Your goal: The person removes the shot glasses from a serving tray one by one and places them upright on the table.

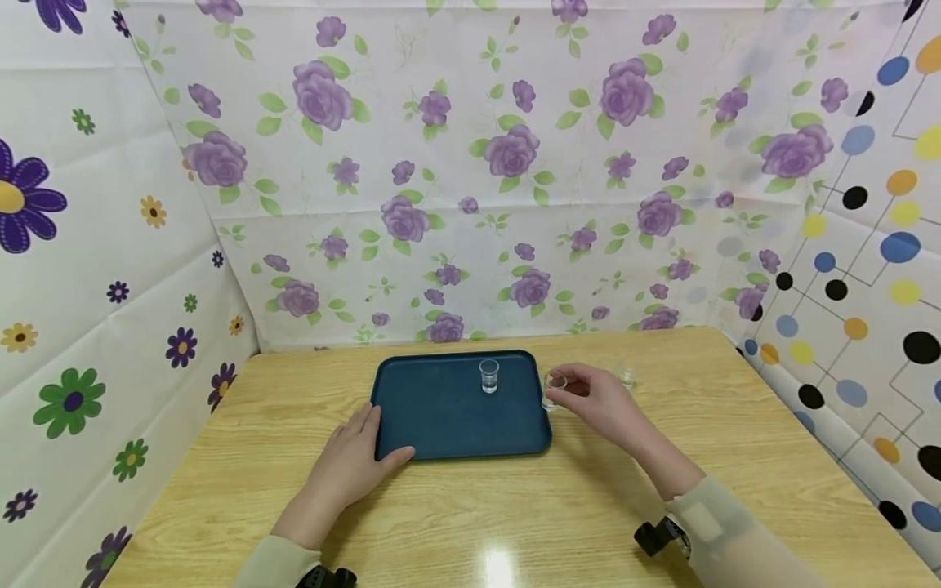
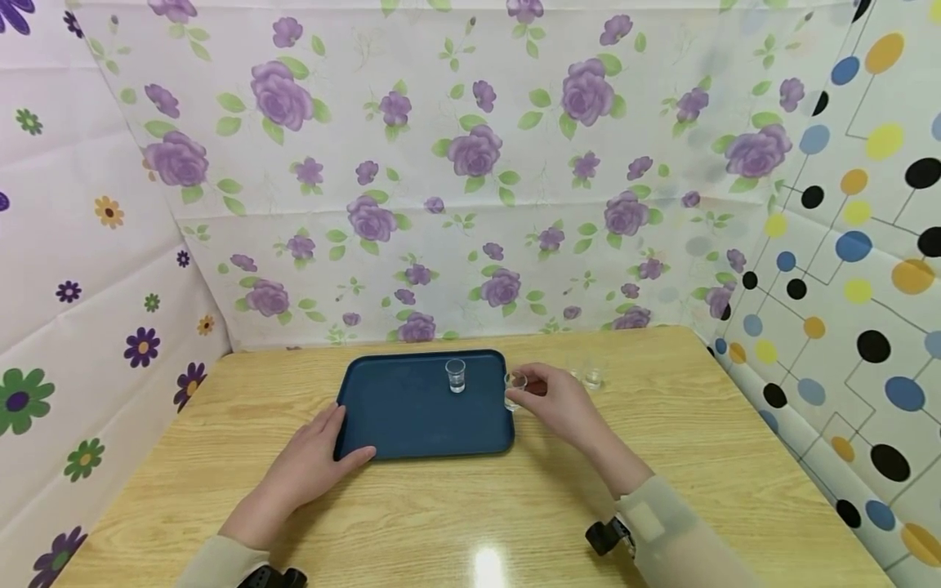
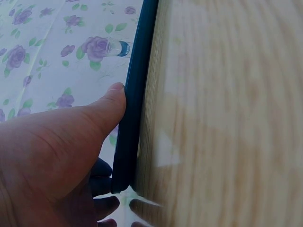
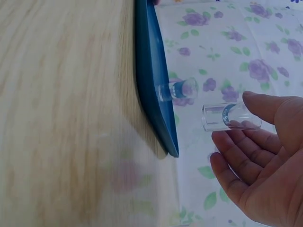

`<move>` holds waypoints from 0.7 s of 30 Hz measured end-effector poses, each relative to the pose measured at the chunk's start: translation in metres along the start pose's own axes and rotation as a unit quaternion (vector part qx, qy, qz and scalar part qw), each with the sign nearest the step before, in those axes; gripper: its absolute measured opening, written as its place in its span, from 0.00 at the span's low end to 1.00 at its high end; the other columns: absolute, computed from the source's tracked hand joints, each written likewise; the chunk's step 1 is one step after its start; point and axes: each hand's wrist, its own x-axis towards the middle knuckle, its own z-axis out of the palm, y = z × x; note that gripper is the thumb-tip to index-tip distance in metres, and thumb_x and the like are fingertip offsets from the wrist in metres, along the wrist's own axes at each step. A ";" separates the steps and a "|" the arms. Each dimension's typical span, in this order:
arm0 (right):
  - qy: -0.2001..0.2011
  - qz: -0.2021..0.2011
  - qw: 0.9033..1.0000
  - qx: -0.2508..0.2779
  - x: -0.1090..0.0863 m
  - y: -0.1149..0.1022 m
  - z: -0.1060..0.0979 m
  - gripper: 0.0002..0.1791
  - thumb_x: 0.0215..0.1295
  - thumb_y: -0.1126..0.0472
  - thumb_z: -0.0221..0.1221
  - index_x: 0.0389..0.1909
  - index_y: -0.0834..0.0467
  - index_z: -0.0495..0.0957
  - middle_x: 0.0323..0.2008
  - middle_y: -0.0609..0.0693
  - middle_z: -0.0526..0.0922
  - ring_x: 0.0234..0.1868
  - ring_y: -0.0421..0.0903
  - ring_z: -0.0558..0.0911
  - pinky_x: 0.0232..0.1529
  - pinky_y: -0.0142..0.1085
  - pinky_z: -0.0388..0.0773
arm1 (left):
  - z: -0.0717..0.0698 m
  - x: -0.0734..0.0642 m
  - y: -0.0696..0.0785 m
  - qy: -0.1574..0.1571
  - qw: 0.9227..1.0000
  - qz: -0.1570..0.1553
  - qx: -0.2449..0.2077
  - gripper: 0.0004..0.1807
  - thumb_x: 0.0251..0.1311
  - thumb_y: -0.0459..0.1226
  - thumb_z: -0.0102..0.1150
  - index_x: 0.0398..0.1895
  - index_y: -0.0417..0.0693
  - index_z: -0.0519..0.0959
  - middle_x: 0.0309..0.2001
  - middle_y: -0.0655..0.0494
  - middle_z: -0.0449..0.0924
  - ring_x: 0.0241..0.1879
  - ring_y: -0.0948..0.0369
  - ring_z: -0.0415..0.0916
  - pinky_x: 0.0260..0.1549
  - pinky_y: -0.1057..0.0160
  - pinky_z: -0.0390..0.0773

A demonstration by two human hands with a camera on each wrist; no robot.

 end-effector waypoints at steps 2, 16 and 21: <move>0.000 0.001 1.000 -0.004 -0.002 0.003 -0.002 0.25 0.80 0.49 0.69 0.69 0.57 0.84 0.54 0.48 0.89 0.53 0.47 0.88 0.55 0.49 0.88 | 0.000 0.000 0.000 -0.001 1.000 -0.001 0.000 0.59 0.75 0.67 0.62 0.87 0.29 0.55 0.85 0.28 0.53 0.84 0.33 0.51 0.82 0.30 0.50; 0.018 0.014 1.000 -0.022 -0.016 0.024 -0.028 0.29 0.79 0.44 0.68 0.71 0.56 0.82 0.55 0.49 0.88 0.54 0.48 0.88 0.54 0.49 0.87 | 0.001 0.001 0.001 -0.002 1.000 -0.003 -0.002 0.59 0.75 0.67 0.62 0.87 0.29 0.55 0.85 0.28 0.52 0.84 0.32 0.52 0.81 0.28 0.51; 0.026 0.018 0.999 -0.030 -0.020 0.031 -0.040 0.31 0.79 0.42 0.68 0.73 0.56 0.81 0.57 0.50 0.88 0.55 0.49 0.88 0.54 0.49 0.88 | 0.001 0.001 0.001 -0.001 1.000 -0.002 0.003 0.58 0.75 0.66 0.62 0.87 0.29 0.55 0.85 0.28 0.52 0.84 0.32 0.52 0.80 0.28 0.52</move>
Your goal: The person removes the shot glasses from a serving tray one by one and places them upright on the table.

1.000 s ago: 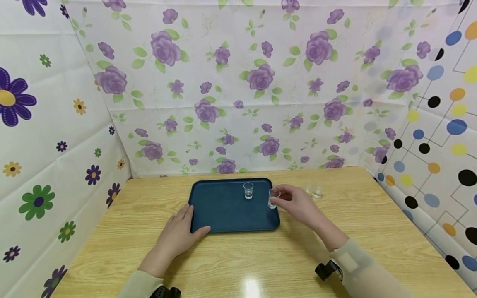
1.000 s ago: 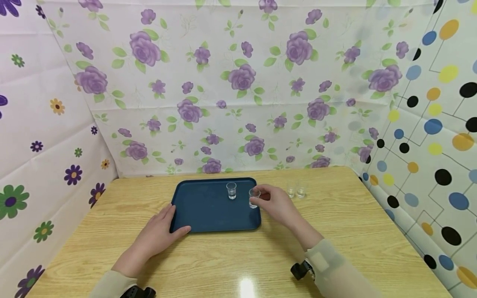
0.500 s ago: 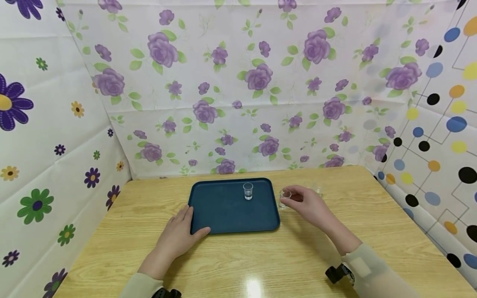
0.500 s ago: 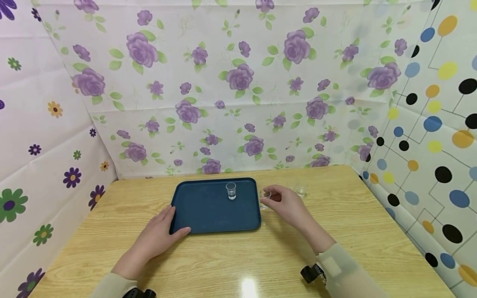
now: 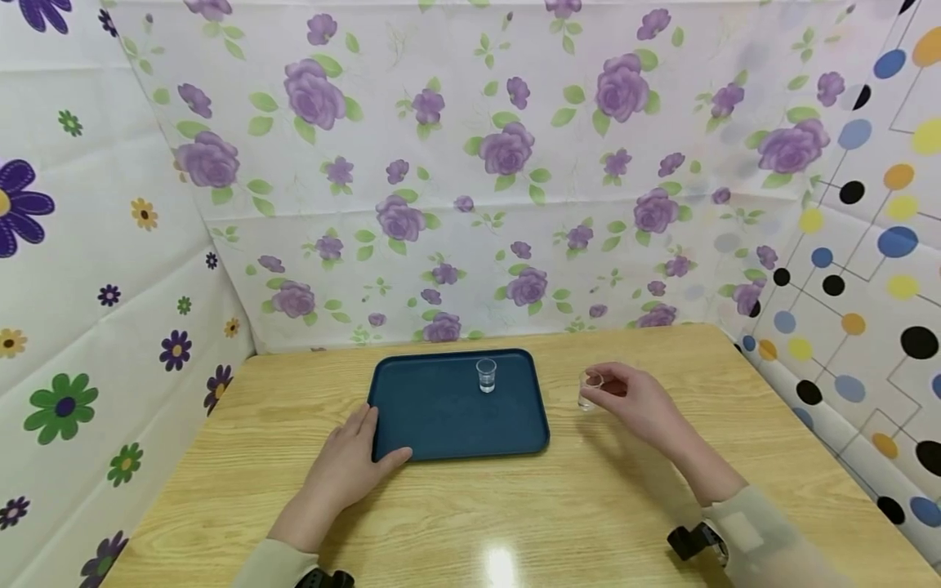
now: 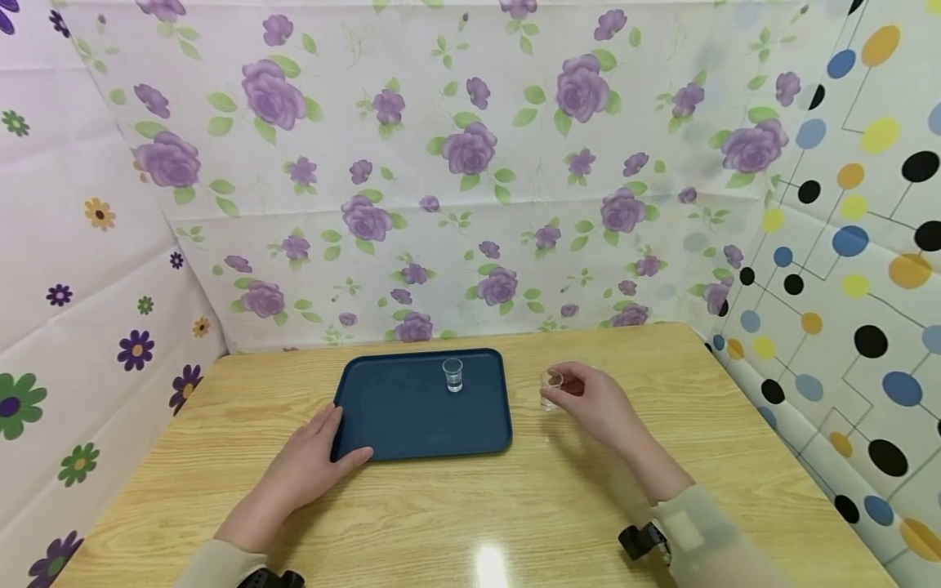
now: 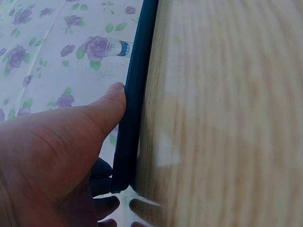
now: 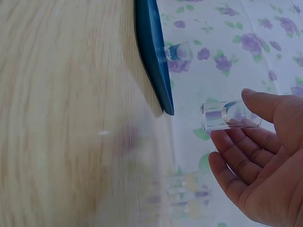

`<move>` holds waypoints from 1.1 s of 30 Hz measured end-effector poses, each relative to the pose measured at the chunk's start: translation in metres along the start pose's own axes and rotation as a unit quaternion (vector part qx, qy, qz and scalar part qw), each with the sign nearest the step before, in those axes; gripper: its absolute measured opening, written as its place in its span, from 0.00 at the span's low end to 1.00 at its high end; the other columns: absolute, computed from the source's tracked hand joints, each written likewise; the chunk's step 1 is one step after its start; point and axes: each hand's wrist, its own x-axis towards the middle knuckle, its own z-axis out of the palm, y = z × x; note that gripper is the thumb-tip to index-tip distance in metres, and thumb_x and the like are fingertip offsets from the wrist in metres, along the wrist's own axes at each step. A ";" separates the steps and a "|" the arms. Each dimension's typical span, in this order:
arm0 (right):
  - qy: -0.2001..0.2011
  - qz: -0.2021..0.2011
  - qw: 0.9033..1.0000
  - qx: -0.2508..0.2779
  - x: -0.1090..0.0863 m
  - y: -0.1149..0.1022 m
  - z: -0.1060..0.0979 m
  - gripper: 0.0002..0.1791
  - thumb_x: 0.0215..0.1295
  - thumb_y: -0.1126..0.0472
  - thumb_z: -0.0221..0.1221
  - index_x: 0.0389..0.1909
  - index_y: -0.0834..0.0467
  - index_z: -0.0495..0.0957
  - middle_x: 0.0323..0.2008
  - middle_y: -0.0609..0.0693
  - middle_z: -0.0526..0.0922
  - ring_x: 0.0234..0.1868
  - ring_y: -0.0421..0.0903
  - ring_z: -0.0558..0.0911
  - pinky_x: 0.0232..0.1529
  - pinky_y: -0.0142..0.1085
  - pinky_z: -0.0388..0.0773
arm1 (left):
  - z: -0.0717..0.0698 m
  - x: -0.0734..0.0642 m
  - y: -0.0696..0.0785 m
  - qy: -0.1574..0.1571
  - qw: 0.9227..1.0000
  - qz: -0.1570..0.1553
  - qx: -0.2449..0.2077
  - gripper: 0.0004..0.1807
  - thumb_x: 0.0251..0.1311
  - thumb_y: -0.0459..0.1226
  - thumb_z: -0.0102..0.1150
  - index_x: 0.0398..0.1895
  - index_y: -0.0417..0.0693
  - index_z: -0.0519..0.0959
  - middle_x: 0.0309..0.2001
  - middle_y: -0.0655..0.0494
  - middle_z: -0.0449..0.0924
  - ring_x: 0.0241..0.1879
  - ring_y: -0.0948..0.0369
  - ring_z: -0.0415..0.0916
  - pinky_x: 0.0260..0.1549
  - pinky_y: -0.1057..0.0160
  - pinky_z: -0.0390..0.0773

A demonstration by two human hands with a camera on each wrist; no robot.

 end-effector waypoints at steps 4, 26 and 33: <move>0.005 0.004 1.000 -0.008 -0.003 0.006 -0.009 0.31 0.79 0.41 0.67 0.73 0.56 0.81 0.57 0.50 0.88 0.55 0.49 0.88 0.55 0.49 0.87 | -0.002 -0.001 0.002 0.001 1.000 0.003 -0.001 0.59 0.75 0.67 0.61 0.87 0.29 0.56 0.85 0.27 0.52 0.84 0.32 0.52 0.80 0.28 0.52; -0.008 0.025 1.000 -0.011 -0.010 0.032 -0.030 0.30 0.80 0.45 0.67 0.70 0.62 0.81 0.59 0.56 0.88 0.57 0.53 0.87 0.55 0.50 0.88 | -0.003 -0.002 0.004 0.004 1.000 0.010 0.004 0.59 0.75 0.67 0.61 0.86 0.28 0.57 0.84 0.26 0.53 0.83 0.32 0.54 0.80 0.28 0.53; -0.013 0.033 0.999 -0.013 -0.007 0.037 -0.027 0.30 0.81 0.47 0.68 0.70 0.64 0.81 0.60 0.59 0.87 0.58 0.56 0.87 0.57 0.52 0.88 | -0.003 -0.001 0.003 0.002 1.000 0.006 0.003 0.59 0.75 0.67 0.61 0.87 0.29 0.55 0.85 0.27 0.51 0.84 0.33 0.52 0.81 0.28 0.51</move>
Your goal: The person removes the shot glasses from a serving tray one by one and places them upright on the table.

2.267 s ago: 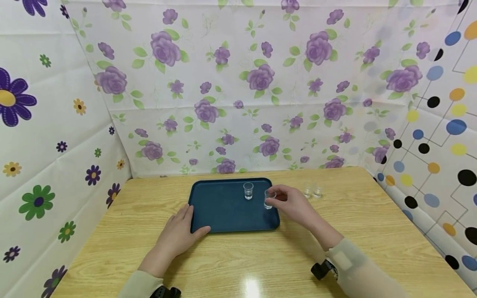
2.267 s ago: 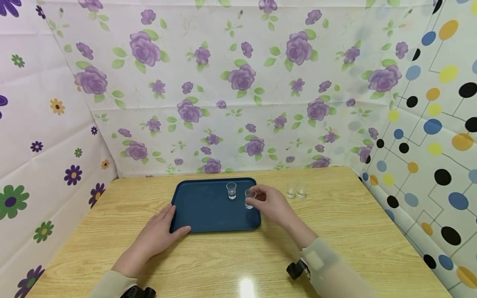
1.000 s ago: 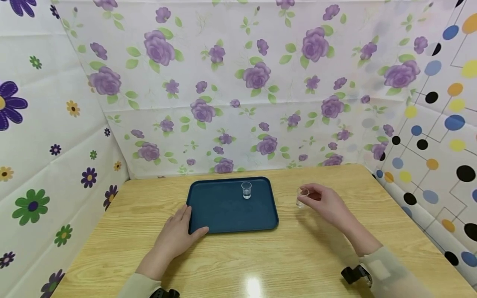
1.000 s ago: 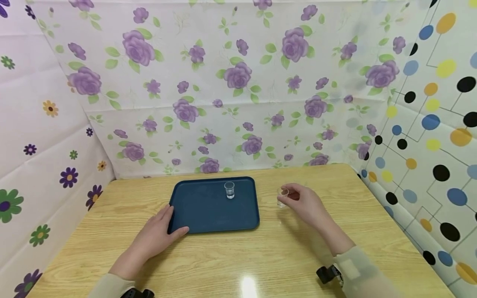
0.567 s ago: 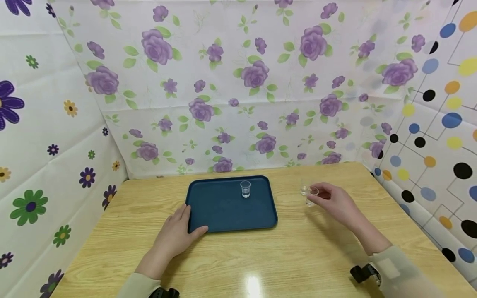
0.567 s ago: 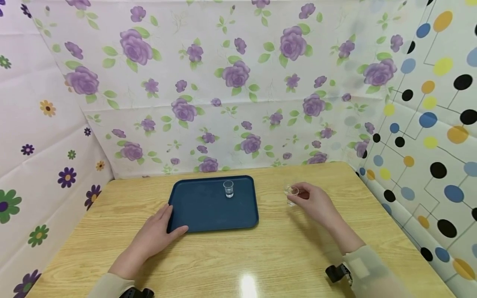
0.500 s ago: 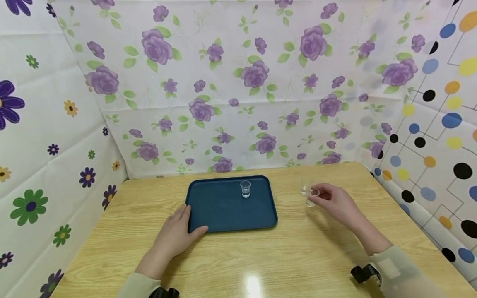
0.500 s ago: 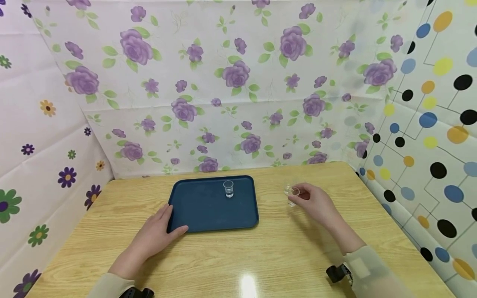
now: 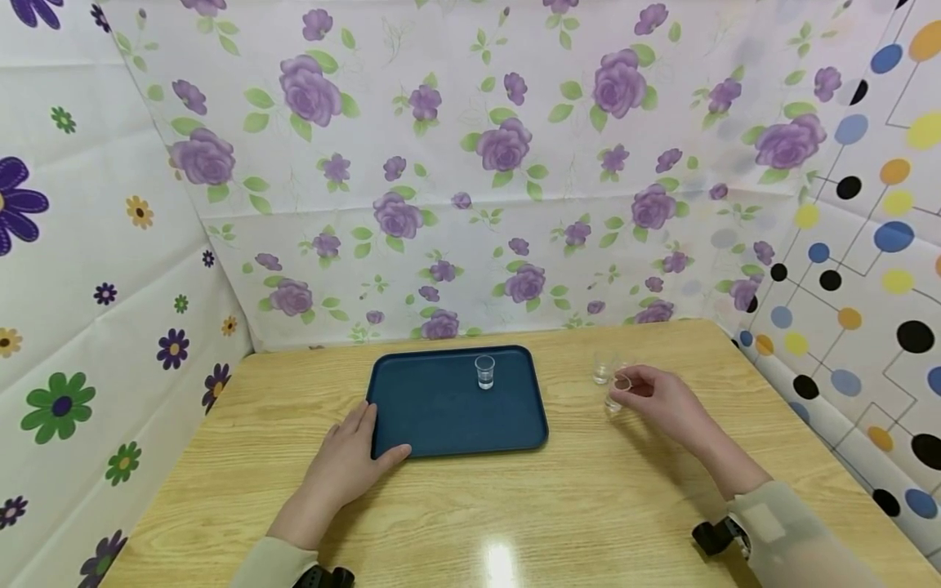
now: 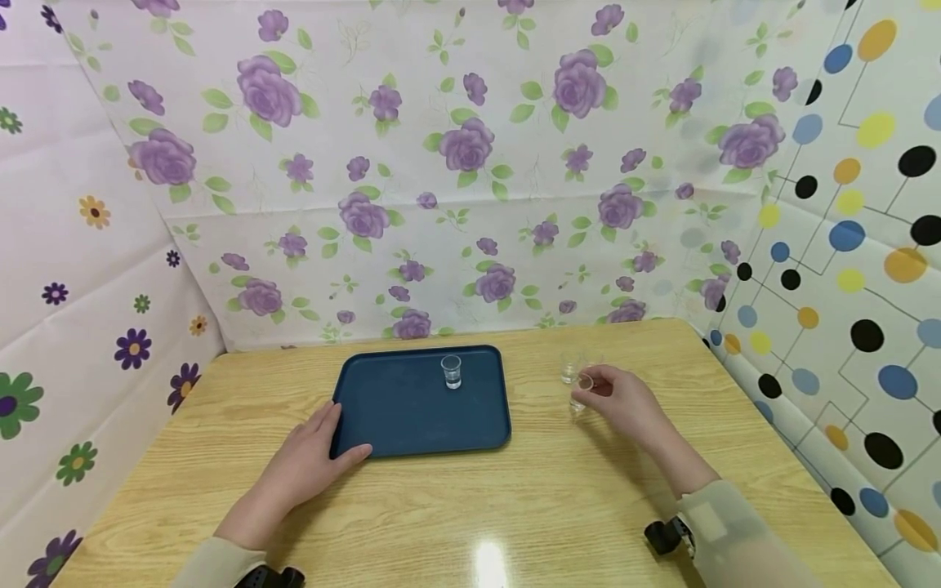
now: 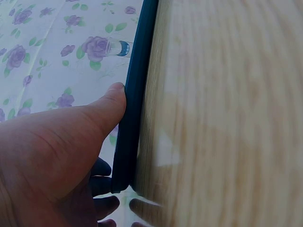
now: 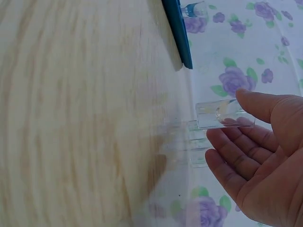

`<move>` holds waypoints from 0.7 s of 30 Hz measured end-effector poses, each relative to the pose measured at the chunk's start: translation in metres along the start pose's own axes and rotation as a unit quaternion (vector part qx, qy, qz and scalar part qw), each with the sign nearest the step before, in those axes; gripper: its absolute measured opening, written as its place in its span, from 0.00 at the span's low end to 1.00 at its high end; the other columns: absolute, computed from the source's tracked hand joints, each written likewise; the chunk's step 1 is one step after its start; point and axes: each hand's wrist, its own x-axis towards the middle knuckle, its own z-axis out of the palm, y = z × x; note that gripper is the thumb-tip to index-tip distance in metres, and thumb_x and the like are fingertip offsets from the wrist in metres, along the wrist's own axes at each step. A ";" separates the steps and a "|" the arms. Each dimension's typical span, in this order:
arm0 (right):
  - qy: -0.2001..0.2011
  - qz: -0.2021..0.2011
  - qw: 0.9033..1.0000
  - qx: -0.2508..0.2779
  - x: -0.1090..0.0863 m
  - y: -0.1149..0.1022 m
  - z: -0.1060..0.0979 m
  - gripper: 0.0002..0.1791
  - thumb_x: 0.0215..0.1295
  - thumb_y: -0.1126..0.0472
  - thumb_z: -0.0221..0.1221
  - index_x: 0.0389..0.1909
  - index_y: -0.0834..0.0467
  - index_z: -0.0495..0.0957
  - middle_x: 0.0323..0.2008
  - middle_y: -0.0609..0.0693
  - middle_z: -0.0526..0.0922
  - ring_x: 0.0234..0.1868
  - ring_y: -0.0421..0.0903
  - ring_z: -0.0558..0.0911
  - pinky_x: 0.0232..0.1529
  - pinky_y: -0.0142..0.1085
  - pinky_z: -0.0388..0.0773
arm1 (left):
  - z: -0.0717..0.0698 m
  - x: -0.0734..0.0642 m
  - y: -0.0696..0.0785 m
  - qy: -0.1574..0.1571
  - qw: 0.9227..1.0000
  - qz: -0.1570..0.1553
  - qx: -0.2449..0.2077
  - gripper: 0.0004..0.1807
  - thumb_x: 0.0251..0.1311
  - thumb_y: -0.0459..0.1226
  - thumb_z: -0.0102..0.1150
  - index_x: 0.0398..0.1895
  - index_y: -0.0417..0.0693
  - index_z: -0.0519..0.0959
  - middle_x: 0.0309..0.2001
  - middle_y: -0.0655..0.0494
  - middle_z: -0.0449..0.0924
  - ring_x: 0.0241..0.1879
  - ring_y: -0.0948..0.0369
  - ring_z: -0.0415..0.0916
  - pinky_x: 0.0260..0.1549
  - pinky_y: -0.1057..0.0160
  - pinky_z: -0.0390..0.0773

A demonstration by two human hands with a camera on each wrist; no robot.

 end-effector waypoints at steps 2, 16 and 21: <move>-0.002 0.003 1.000 -0.002 0.001 0.001 0.001 0.30 0.80 0.47 0.68 0.70 0.64 0.80 0.61 0.60 0.87 0.59 0.57 0.87 0.57 0.52 0.87 | 0.000 0.000 0.000 0.000 1.000 -0.001 0.000 0.59 0.75 0.67 0.61 0.87 0.30 0.55 0.85 0.27 0.52 0.84 0.33 0.52 0.81 0.28 0.52; -0.005 0.013 1.000 -0.012 0.005 0.006 0.003 0.30 0.80 0.47 0.69 0.70 0.63 0.81 0.62 0.61 0.87 0.61 0.58 0.86 0.60 0.55 0.86 | 0.001 0.000 -0.002 0.000 1.000 0.000 0.002 0.60 0.75 0.68 0.60 0.87 0.30 0.55 0.85 0.27 0.52 0.84 0.33 0.52 0.81 0.28 0.52; -0.006 0.013 1.000 -0.017 0.006 0.008 0.005 0.28 0.79 0.48 0.69 0.69 0.63 0.82 0.60 0.60 0.87 0.60 0.58 0.87 0.61 0.55 0.85 | 0.001 0.000 -0.002 0.000 1.000 0.001 -0.001 0.60 0.75 0.68 0.60 0.87 0.29 0.55 0.85 0.27 0.52 0.84 0.33 0.52 0.80 0.28 0.52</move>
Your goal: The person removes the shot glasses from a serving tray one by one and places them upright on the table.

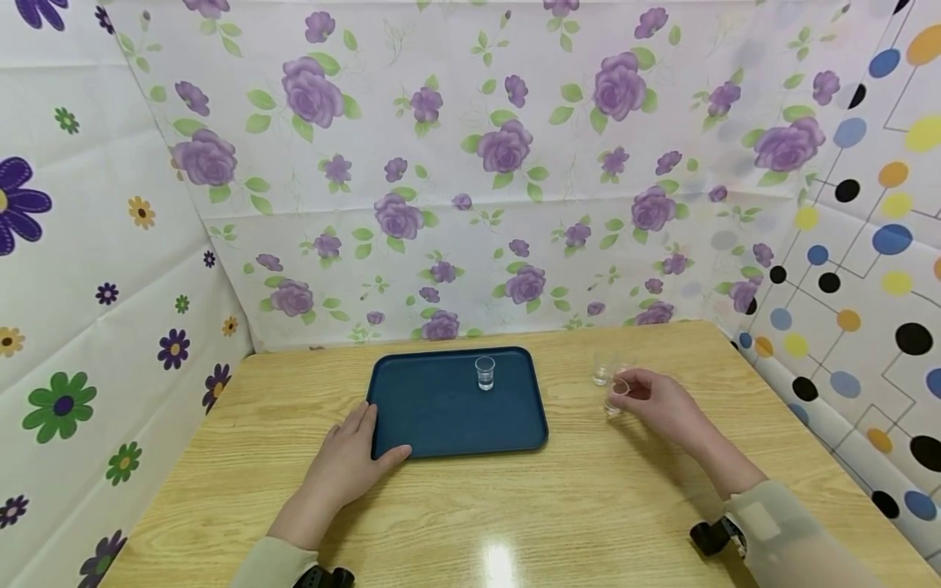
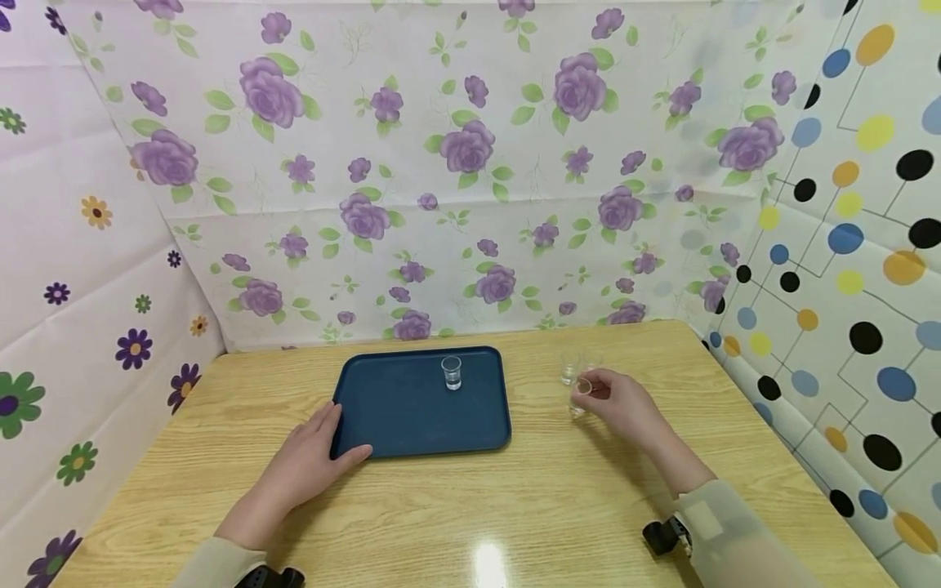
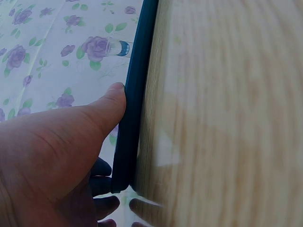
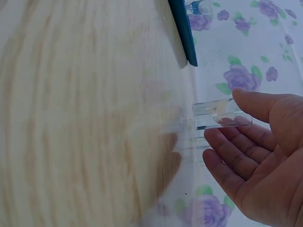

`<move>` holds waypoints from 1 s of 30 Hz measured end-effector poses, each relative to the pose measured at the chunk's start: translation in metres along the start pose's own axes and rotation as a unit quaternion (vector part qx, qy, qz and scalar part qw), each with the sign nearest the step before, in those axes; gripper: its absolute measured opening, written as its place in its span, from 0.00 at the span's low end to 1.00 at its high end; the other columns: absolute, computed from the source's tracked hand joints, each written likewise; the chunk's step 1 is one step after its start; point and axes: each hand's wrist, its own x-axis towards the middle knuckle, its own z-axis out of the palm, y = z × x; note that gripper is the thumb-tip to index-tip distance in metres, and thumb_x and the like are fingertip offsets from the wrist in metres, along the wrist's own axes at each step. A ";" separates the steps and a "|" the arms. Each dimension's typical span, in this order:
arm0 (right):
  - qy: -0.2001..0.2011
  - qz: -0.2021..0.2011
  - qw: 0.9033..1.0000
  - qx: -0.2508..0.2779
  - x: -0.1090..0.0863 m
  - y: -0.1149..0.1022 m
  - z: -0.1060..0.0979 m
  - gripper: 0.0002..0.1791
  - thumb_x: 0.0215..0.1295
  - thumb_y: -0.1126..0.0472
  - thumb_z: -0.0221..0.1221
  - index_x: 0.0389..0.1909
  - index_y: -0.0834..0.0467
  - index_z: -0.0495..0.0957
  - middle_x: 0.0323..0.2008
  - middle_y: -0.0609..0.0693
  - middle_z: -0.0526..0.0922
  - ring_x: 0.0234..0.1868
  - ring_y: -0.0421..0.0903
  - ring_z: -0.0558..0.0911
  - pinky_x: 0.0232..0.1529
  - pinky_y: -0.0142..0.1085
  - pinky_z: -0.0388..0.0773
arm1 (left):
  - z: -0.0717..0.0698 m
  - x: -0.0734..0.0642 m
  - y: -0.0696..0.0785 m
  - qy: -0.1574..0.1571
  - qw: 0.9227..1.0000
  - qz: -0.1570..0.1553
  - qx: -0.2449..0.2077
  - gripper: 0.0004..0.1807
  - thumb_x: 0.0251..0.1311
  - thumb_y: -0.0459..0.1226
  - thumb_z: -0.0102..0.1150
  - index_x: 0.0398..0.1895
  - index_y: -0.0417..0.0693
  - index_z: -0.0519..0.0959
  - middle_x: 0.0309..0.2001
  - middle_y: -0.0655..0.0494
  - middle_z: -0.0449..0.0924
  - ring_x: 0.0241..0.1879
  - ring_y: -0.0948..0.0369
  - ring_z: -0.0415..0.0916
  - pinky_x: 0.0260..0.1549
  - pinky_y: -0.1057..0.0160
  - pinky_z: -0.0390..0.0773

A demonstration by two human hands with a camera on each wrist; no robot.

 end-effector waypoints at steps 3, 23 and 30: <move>-0.003 0.000 1.000 -0.001 0.000 0.000 0.001 0.29 0.79 0.48 0.69 0.69 0.63 0.81 0.60 0.60 0.87 0.60 0.58 0.87 0.61 0.55 0.85 | 0.000 0.000 0.000 -0.002 1.000 -0.001 -0.001 0.59 0.75 0.68 0.60 0.87 0.29 0.55 0.85 0.27 0.52 0.84 0.33 0.52 0.81 0.28 0.51; -0.010 -0.001 1.000 -0.009 0.001 0.007 0.002 0.30 0.79 0.47 0.69 0.71 0.64 0.80 0.61 0.60 0.87 0.61 0.58 0.86 0.61 0.56 0.85 | 0.002 0.003 -0.004 -0.001 1.000 0.002 -0.002 0.60 0.75 0.68 0.60 0.87 0.29 0.55 0.85 0.28 0.52 0.84 0.34 0.51 0.81 0.29 0.50; -0.010 -0.009 1.000 0.004 -0.002 0.002 -0.002 0.37 0.79 0.43 0.68 0.75 0.64 0.77 0.66 0.62 0.84 0.64 0.60 0.85 0.62 0.56 0.85 | 0.002 0.001 -0.005 0.000 1.000 0.000 -0.005 0.59 0.75 0.66 0.61 0.87 0.29 0.54 0.86 0.28 0.51 0.85 0.34 0.50 0.81 0.28 0.49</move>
